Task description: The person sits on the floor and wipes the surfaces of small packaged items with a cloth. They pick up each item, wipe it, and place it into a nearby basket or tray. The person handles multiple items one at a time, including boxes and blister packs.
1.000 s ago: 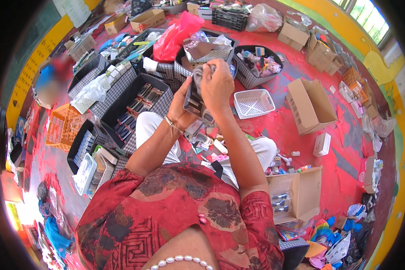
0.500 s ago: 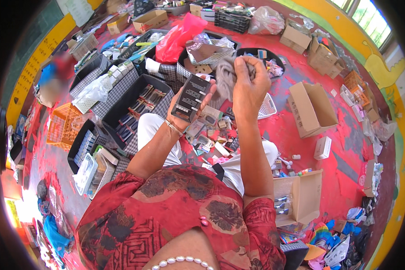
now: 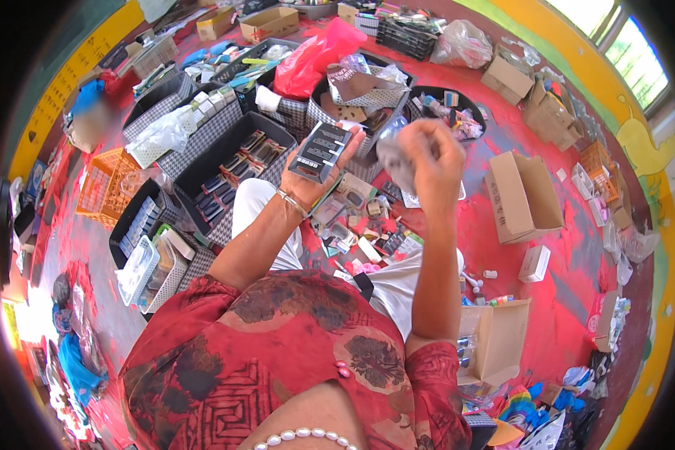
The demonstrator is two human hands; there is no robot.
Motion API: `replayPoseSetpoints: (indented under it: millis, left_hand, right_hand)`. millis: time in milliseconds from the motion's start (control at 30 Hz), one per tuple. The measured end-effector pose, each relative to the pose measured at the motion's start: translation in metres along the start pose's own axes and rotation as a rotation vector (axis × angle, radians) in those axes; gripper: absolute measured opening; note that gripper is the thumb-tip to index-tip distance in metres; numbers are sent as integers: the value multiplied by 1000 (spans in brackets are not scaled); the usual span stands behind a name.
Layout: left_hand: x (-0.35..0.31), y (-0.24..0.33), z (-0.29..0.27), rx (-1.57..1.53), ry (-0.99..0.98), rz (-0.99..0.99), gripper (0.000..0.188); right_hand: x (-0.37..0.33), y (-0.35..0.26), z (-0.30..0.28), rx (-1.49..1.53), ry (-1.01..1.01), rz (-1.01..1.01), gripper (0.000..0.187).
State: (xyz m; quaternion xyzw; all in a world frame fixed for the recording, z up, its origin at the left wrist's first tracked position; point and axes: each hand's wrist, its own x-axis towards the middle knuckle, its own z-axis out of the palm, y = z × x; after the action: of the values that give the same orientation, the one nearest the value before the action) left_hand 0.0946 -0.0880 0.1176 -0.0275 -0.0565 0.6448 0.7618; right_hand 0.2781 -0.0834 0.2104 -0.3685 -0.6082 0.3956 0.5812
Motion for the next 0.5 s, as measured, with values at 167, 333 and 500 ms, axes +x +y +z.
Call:
replayPoseSetpoints:
  millis: [167, 333, 500]
  left_hand:
    - [7, -12, -6, 289, 116, 34, 47]
    - [6, -22, -3, 186, 113, -121, 47]
    - [-9, -13, 6, 844, 205, -104, 66]
  right_hand:
    - [-40, 21, 14, -875, -443, -511, 29]
    - [-23, 43, 12, -515, -85, -303, 16]
    - [0, 45, -11, 307, -23, 424, 21]
